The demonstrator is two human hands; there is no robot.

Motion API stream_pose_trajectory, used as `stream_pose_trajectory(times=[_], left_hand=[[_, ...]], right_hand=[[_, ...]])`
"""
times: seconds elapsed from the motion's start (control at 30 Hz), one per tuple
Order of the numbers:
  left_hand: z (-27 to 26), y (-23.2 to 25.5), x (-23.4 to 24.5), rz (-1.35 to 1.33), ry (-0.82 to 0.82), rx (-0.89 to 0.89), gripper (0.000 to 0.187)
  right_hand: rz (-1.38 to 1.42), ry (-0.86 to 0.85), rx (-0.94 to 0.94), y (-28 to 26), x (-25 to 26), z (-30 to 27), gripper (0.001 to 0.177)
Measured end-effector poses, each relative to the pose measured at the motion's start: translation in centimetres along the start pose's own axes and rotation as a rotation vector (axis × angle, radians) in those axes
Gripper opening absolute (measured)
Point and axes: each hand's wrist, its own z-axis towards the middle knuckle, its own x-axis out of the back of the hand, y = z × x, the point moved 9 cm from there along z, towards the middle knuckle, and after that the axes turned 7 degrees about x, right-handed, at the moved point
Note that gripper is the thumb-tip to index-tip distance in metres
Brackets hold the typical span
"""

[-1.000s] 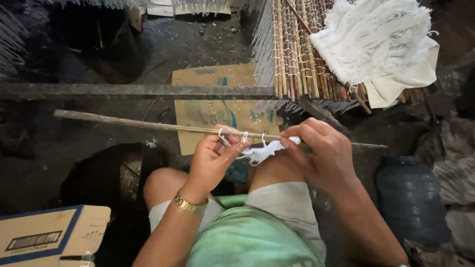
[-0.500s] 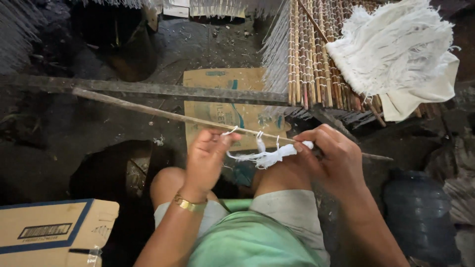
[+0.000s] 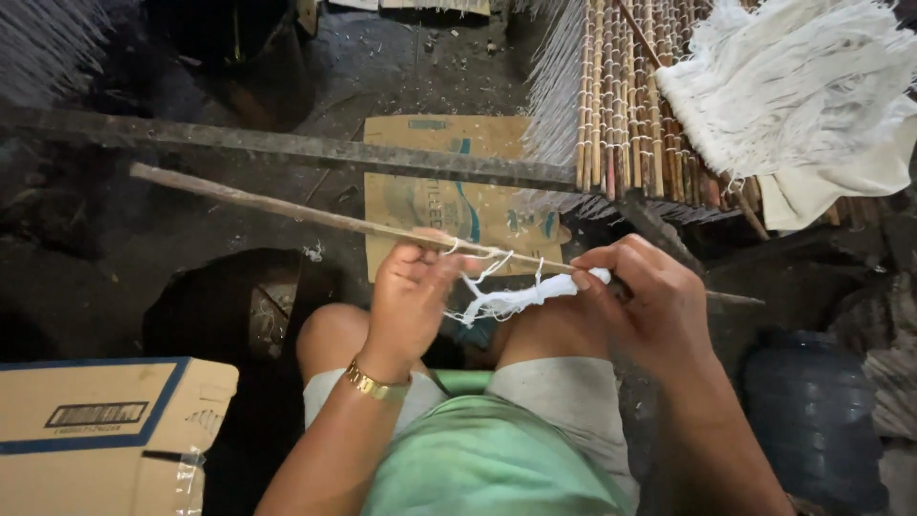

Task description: Tying individual cotton wicks onto a wooden rod in preparation for candle making.

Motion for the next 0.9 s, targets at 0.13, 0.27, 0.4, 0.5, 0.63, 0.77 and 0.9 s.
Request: stream_pose_trajectory(times=[0.13,0.27,0.4,0.5,0.63,0.77,0.9], left_hand=[[-0.1,-1.1,-3.2,-0.457,-0.050,0.120,0.020],[0.1,-1.9,-5.7,-0.791,-0.088,0.172,0.041],[1.7,-4.1,-2.3,-0.944,0.124,0.311,0.041],[2.3,-2.3,1.7,-0.986,0.299,0.256,0.032],[3.3,2.1,4.2,-1.134,0.056,-0.007,0.014],[3.7,0.0,4.0,-1.062,0.107,0.059,0.012],[3.3,-1.1,0.8,-1.071,0.020,0.118,0.026]], right_hand=[[0.004,0.057,0.026,0.1,-0.7,0.0,0.011],[-0.062,0.100,0.015,0.3,-2.5,0.1,0.015],[-0.119,0.075,-0.023,0.6,-3.8,-0.2,0.010],[-0.207,0.008,-0.017,1.4,-3.4,-0.3,0.009],[-0.380,-0.028,-0.115,4.5,-1.6,-1.8,0.012],[-0.283,-0.092,-0.200,7.5,-1.1,-3.4,0.014],[-0.302,-0.032,-0.109,6.2,-1.0,-2.4,0.011]])
